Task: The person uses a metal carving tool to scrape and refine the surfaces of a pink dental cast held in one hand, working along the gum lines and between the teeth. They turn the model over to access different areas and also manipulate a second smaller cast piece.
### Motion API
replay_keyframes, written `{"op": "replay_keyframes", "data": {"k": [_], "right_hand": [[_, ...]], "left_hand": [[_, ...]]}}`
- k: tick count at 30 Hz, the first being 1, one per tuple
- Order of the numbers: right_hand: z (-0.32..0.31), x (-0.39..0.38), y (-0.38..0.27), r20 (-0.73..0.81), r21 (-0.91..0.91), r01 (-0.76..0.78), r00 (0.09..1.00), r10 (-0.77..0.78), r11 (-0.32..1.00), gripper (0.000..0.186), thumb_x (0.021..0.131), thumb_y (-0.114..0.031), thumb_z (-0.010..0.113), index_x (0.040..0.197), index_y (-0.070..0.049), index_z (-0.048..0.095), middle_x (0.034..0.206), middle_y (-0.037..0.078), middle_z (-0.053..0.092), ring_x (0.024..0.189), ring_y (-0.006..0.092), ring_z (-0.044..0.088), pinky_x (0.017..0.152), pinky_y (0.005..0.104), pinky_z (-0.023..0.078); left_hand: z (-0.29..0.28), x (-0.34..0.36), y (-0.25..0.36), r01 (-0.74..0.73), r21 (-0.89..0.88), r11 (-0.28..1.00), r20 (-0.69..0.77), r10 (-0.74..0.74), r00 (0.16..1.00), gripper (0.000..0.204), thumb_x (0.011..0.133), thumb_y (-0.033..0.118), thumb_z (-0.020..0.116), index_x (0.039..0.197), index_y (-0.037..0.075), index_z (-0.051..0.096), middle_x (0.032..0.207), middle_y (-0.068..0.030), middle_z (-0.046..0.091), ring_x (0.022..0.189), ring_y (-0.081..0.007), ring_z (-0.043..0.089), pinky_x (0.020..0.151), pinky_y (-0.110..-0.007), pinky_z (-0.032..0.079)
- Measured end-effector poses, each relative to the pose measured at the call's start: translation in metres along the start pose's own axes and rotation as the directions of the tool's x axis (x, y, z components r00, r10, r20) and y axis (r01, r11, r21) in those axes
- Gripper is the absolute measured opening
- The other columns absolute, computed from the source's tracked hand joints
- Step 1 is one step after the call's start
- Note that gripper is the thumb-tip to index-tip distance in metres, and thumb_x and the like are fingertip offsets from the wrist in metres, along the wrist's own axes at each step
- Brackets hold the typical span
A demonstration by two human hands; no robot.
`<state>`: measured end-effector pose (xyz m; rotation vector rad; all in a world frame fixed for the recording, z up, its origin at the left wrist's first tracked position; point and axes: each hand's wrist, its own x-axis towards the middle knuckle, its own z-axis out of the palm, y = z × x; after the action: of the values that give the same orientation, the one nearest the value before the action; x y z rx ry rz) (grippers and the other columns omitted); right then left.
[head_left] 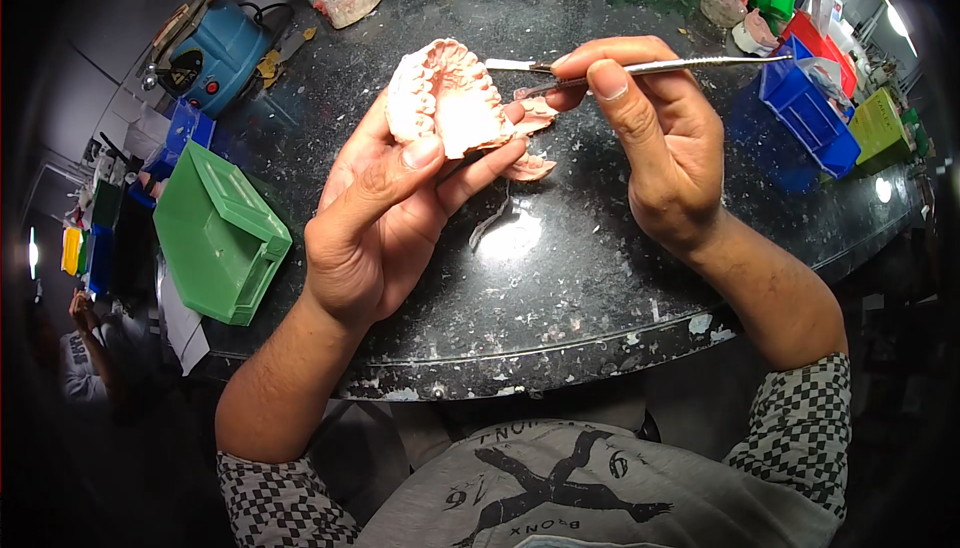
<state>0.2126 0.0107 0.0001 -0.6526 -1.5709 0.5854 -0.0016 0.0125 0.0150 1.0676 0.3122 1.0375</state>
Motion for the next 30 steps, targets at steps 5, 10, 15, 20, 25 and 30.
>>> {"op": "replay_keyframes", "data": {"k": [5, 10, 15, 20, 25, 30], "right_hand": [[-0.001, 0.000, 0.001, 0.052, -0.061, 0.039, 0.998, -0.036, 0.997, 0.017, 0.101, -0.009, 0.053, 0.109, 0.001, 0.064, 0.103, 0.009, 0.065, 0.095, 0.0143, 0.066, 0.085, 0.0275, 0.051], [-0.001, 0.000, -0.001, 0.070, 0.028, -0.009, 0.998, 0.007, 1.000, 0.021, 0.101, -0.009, 0.051, 0.116, 0.003, 0.059, 0.109, 0.012, 0.064, 0.101, 0.0183, 0.065, 0.091, 0.0312, 0.051], [-0.006, 0.001, -0.003, 0.124, -0.069, 0.049, 0.991, -0.040, 0.996, 0.024, 0.101, -0.010, 0.048, 0.119, 0.005, 0.055, 0.113, 0.015, 0.063, 0.104, 0.0214, 0.064, 0.094, 0.0348, 0.050], [-0.003, 0.001, -0.002, 0.060, -0.006, 0.138, 0.989, -0.138, 0.990, 0.020, 0.101, -0.009, 0.051, 0.115, 0.003, 0.060, 0.110, 0.012, 0.063, 0.098, 0.0176, 0.066, 0.087, 0.0299, 0.053], [-0.004, 0.003, -0.002, 0.081, 0.003, 0.169, 0.982, -0.168, 0.986, 0.021, 0.101, -0.007, 0.050, 0.116, 0.003, 0.059, 0.111, 0.013, 0.062, 0.098, 0.0180, 0.066, 0.087, 0.0301, 0.054], [-0.005, 0.003, -0.004, 0.099, -0.027, 0.144, 0.985, -0.141, 0.989, 0.021, 0.102, -0.007, 0.049, 0.117, 0.003, 0.059, 0.112, 0.013, 0.061, 0.100, 0.0177, 0.065, 0.088, 0.0298, 0.054]], "left_hand": [[0.001, 0.000, 0.001, 0.007, 0.022, 1.000, 0.006, -0.007, 1.000, 0.063, 0.100, 0.026, 0.042, 0.149, -0.007, 0.020, 0.149, -0.0290, 0.034, 0.140, -0.0433, 0.034, 0.119, -0.051, 0.028], [-0.007, 0.000, 0.002, 0.052, -0.025, 0.998, -0.014, -0.052, 0.999, 0.065, 0.104, 0.038, 0.035, 0.149, -0.007, 0.020, 0.149, -0.0317, 0.034, 0.138, -0.0436, 0.039, 0.118, -0.050, 0.031], [-0.015, 0.002, 0.001, 0.080, -0.192, 0.978, 0.099, -0.062, 0.993, 0.075, 0.103, 0.054, 0.029, 0.148, -0.006, 0.026, 0.146, -0.0369, 0.034, 0.130, -0.0413, 0.049, 0.107, -0.048, 0.046], [-0.008, 0.002, 0.004, 0.095, -0.193, 0.977, 0.010, -0.095, 0.995, 0.081, 0.101, 0.061, 0.027, 0.149, -0.004, 0.028, 0.145, -0.0282, 0.042, 0.111, -0.0331, 0.062, 0.083, -0.036, 0.055], [0.001, 0.004, 0.004, 0.099, -0.179, 0.979, -0.086, -0.116, 0.990, 0.093, 0.096, 0.073, 0.022, 0.145, -0.005, 0.035, 0.103, -0.0118, 0.064, 0.080, -0.0194, 0.064, 0.058, -0.030, 0.048], [0.006, 0.004, 0.004, 0.169, -0.018, 0.985, -0.139, -0.170, 0.976, 0.093, 0.097, 0.073, 0.013, 0.130, -0.007, 0.048, 0.064, -0.0031, 0.053, 0.050, -0.0118, 0.043, 0.049, -0.026, 0.033]]}}
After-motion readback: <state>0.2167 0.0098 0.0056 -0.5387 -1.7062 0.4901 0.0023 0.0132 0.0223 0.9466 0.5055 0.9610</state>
